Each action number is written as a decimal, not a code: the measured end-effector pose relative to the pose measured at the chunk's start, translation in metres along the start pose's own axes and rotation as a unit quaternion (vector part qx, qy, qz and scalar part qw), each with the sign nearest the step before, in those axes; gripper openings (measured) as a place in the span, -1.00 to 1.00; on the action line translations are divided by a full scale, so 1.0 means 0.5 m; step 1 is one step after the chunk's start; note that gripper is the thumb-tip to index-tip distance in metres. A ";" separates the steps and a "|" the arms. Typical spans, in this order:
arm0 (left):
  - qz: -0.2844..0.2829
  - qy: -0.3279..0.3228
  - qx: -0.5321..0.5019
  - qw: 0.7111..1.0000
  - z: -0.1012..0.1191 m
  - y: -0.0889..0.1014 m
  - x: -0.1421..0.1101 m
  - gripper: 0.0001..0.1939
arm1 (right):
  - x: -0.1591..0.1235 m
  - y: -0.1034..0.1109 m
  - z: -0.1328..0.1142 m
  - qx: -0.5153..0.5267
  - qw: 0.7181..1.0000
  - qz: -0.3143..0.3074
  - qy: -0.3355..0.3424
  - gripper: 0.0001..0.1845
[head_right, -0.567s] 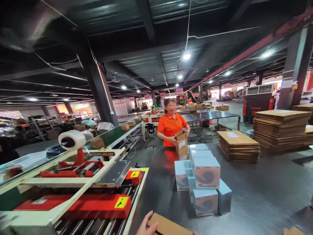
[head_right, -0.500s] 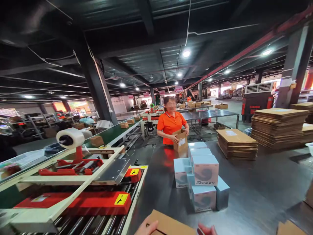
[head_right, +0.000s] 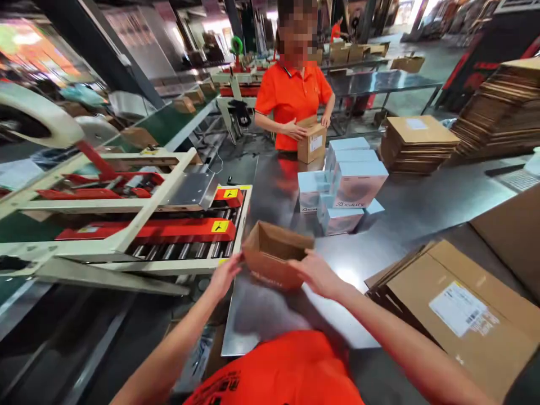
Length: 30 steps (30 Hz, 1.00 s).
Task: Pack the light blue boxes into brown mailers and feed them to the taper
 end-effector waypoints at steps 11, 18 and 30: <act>0.149 -0.069 0.126 0.978 0.045 0.013 -0.011 -0.56 | 0.157 0.442 0.195 -0.301 0.925 0.151 -0.176 -0.08; 0.187 -0.040 0.090 0.977 0.045 0.008 -0.021 -0.68 | 0.125 0.420 0.106 -0.301 0.929 0.137 -0.170 -0.27; 0.120 -0.065 0.067 0.988 0.096 -0.080 -0.001 -0.67 | -0.149 0.063 0.000 0.008 0.985 0.003 -0.175 -0.21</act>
Point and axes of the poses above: each hand's wrist, its own x-axis towards the middle knuckle, its own y-axis out of the back of the hand, z = x × y, the point moved 6 cm from there along x, towards the middle knuckle, and after that the axes turned 5 degrees about y, right-handed, at the moved point
